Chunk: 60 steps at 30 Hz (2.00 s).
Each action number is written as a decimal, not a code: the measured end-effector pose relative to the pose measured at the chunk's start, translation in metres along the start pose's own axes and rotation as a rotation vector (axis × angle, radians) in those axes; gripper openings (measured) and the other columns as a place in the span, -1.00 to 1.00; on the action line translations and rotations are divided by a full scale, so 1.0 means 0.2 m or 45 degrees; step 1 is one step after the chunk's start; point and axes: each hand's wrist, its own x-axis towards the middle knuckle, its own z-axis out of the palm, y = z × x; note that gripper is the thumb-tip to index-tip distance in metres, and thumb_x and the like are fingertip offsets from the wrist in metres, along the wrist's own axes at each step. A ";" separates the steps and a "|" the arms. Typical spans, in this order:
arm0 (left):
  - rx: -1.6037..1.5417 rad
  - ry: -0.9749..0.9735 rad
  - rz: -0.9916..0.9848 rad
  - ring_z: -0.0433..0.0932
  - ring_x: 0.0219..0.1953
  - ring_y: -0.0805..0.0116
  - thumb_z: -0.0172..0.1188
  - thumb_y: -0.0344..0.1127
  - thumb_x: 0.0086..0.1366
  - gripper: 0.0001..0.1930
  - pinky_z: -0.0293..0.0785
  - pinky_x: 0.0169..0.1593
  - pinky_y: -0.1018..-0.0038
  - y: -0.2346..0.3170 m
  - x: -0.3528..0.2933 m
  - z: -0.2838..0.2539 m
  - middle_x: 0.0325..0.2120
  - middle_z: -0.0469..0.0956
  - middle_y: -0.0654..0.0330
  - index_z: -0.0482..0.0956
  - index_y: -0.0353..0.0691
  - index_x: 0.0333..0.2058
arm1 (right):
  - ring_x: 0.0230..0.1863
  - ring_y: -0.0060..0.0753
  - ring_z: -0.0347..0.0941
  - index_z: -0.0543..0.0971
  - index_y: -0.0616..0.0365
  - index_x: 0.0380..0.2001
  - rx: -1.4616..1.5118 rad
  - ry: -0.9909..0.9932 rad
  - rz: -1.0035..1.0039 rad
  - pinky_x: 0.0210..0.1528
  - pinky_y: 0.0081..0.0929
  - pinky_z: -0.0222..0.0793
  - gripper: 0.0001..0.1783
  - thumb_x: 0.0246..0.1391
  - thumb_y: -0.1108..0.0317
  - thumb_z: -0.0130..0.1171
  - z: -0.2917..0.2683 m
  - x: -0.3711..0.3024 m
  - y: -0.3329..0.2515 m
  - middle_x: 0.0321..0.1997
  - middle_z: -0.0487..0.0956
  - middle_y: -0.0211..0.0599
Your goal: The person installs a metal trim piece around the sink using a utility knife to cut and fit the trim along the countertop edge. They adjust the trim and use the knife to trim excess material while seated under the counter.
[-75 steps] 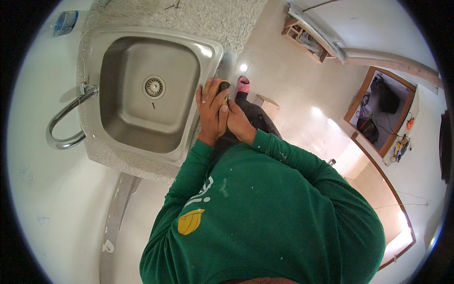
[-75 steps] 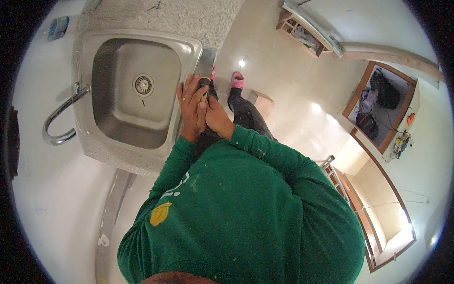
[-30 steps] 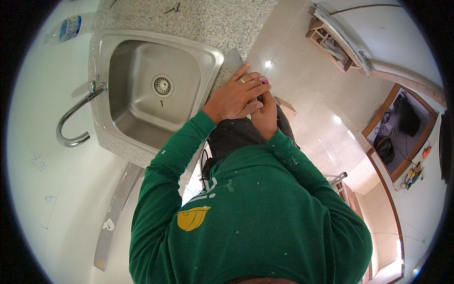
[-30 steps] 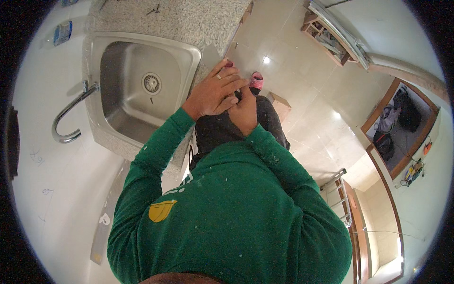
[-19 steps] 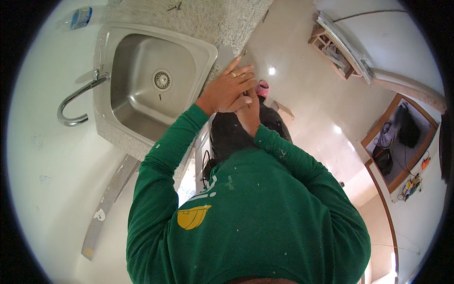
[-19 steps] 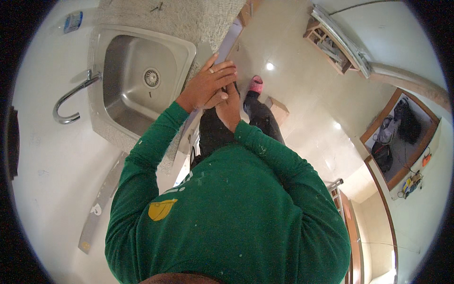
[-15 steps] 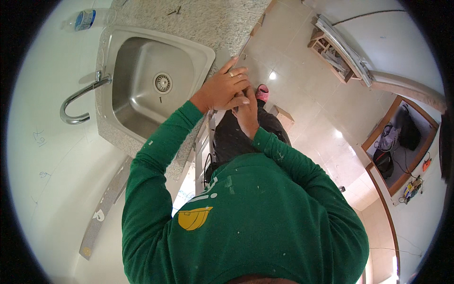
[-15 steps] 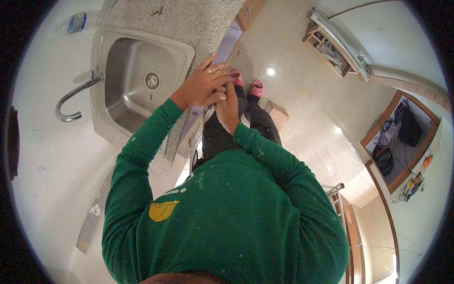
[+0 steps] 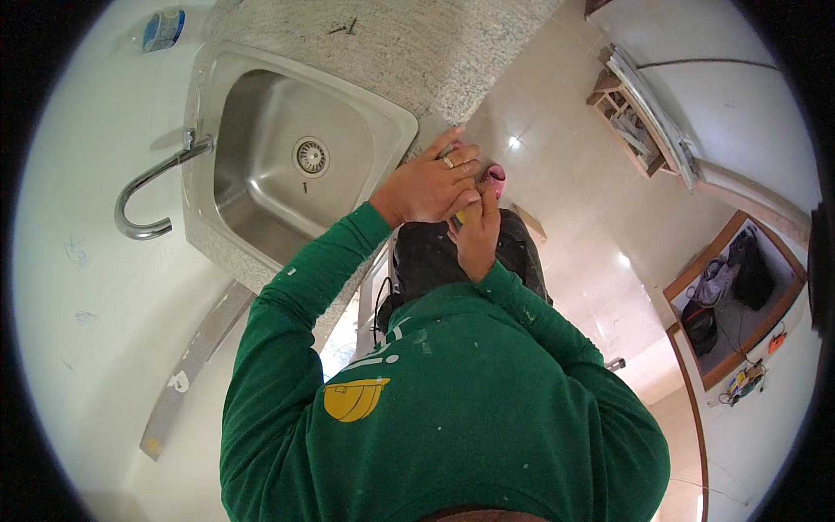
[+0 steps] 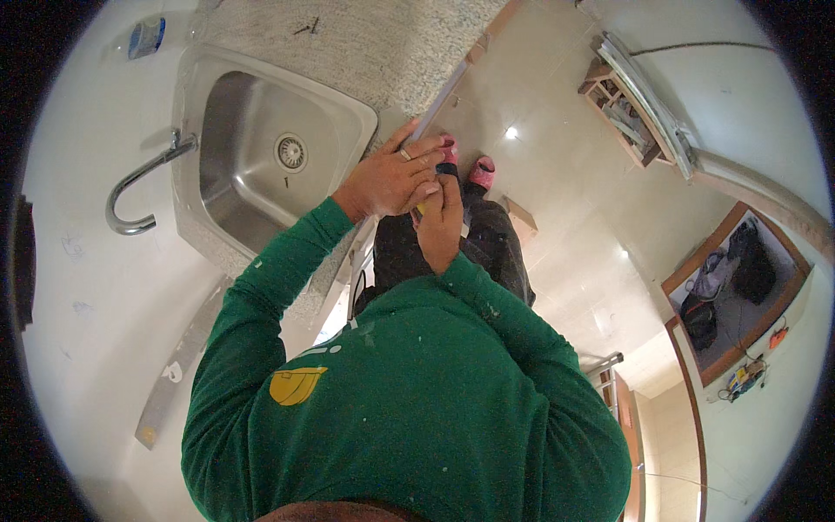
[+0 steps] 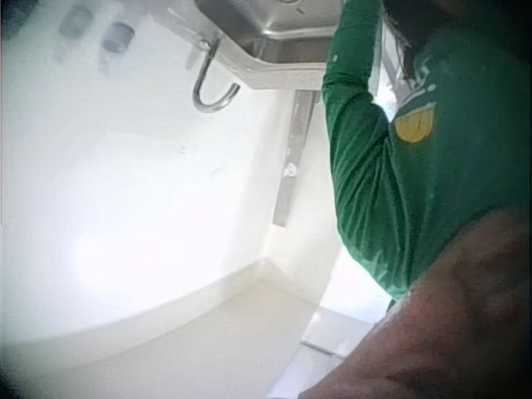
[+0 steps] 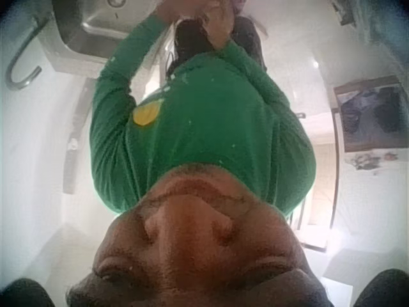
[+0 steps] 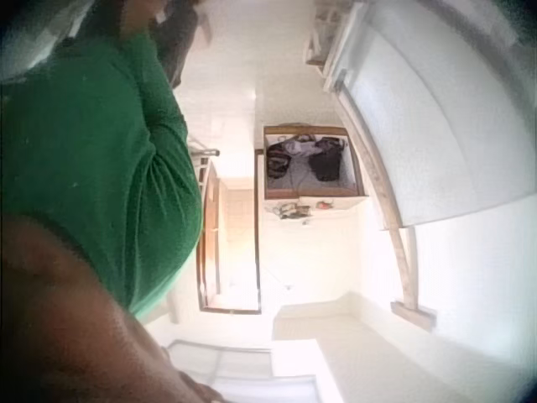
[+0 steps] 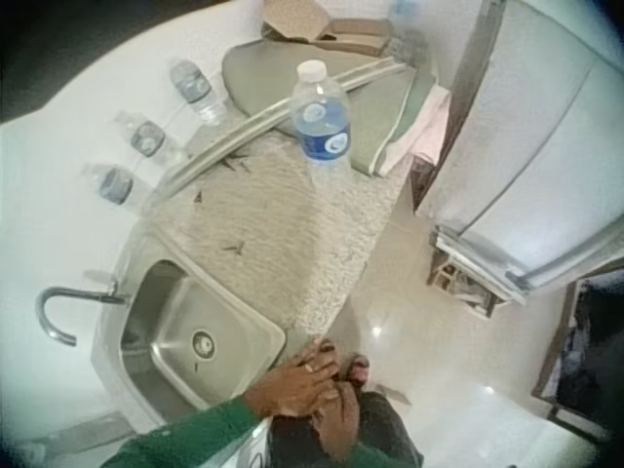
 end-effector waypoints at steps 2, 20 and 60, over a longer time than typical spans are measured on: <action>0.035 0.033 -0.011 0.42 0.38 0.15 0.00 -0.03 0.56 -0.62 -0.07 0.62 -0.12 0.00 0.00 0.01 0.03 0.67 0.16 0.70 -0.18 -0.18 | -0.37 -0.70 0.44 0.48 -0.02 0.01 -0.018 -0.014 0.008 -0.46 -0.66 0.40 -0.79 0.53 0.21 -0.10 -0.01 0.01 -0.04 -0.25 0.55 -0.48; 0.102 -0.166 -0.018 0.46 0.32 0.23 0.06 -0.07 0.53 -0.61 -0.14 0.65 0.00 -0.01 0.04 -0.05 -0.06 0.70 0.20 0.76 -0.22 -0.24 | -0.14 -0.36 0.50 0.51 0.01 -0.08 0.646 0.142 0.490 -0.04 -0.28 0.44 -0.61 0.46 -0.09 0.01 -0.21 0.08 0.25 -0.16 0.58 -0.32; -0.155 -0.046 -0.025 0.54 0.25 0.06 0.13 -0.17 0.47 -0.70 0.10 0.55 -0.05 -0.07 -0.04 0.00 -0.07 0.71 0.09 0.73 -0.26 -0.23 | -0.44 -0.60 0.43 0.56 0.06 -0.01 0.290 -0.391 0.437 -0.41 -0.59 0.34 -0.53 0.56 -0.13 -0.07 -0.03 0.01 -0.03 -0.30 0.56 -0.43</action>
